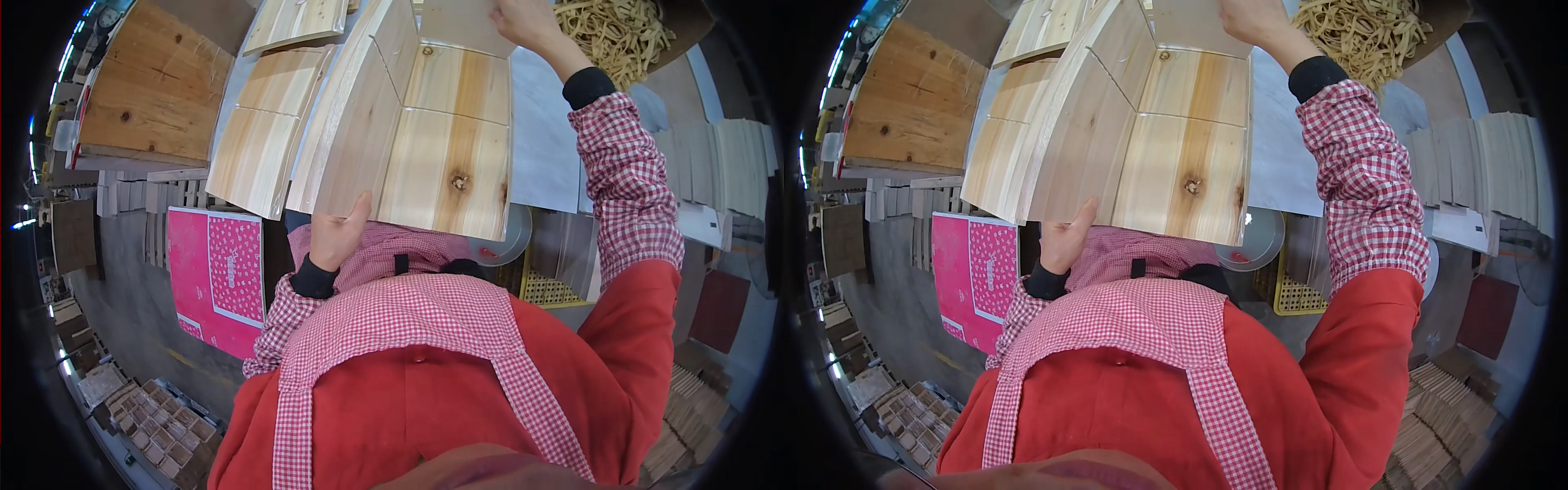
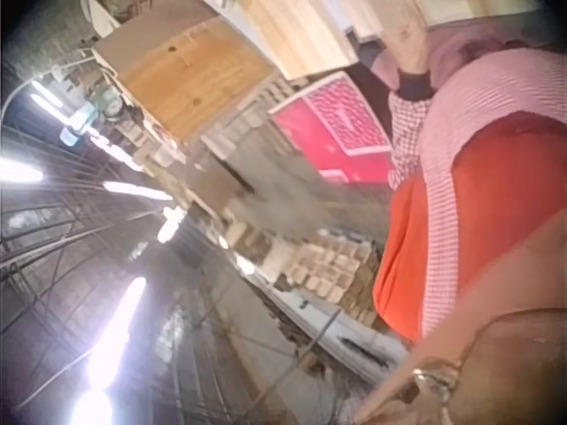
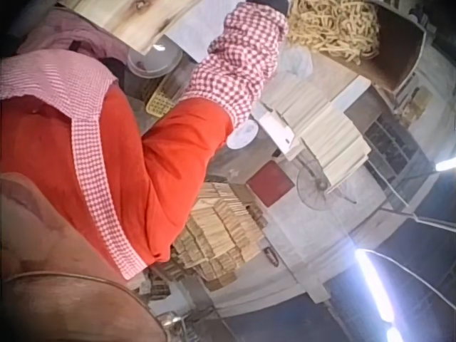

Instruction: Assembling wooden crates by applying glue and fitting wooden panels together.

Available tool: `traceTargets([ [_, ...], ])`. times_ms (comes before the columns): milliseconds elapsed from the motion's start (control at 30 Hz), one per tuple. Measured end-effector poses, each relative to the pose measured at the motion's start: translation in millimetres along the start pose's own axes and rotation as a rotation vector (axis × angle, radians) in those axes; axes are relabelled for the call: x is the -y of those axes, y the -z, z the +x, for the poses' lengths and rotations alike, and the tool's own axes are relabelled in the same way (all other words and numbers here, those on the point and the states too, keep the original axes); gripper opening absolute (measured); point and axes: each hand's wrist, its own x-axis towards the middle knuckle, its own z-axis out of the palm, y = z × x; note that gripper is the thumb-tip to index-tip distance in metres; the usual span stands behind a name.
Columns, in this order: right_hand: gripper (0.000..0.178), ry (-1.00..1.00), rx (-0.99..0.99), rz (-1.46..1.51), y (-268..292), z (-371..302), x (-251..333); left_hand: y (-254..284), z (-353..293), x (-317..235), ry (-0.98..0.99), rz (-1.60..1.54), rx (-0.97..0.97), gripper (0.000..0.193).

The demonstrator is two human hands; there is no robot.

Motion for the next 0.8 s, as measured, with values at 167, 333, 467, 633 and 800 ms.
traceTargets([
  [167,0.016,0.097,0.041,-0.010,6.2,0.0,6.7,1.3,-1.0,-0.3,-0.001,0.032,0.008,0.026],
  [333,0.015,0.079,0.109,0.007,-2.5,8.7,-0.8,0.6,-0.7,-1.8,0.018,0.010,0.000,0.026],
  [467,0.017,0.047,0.124,0.004,-6.4,13.4,0.1,1.8,-0.9,-0.4,0.033,0.009,-0.004,0.024],
  [633,0.021,0.018,0.085,-0.010,-17.8,20.4,-8.9,1.4,-1.9,0.8,0.026,0.013,0.012,0.024],
  [800,0.024,0.242,-0.139,0.373,-21.6,9.0,-21.2,2.2,0.2,2.3,0.011,0.043,0.028,0.026],
])
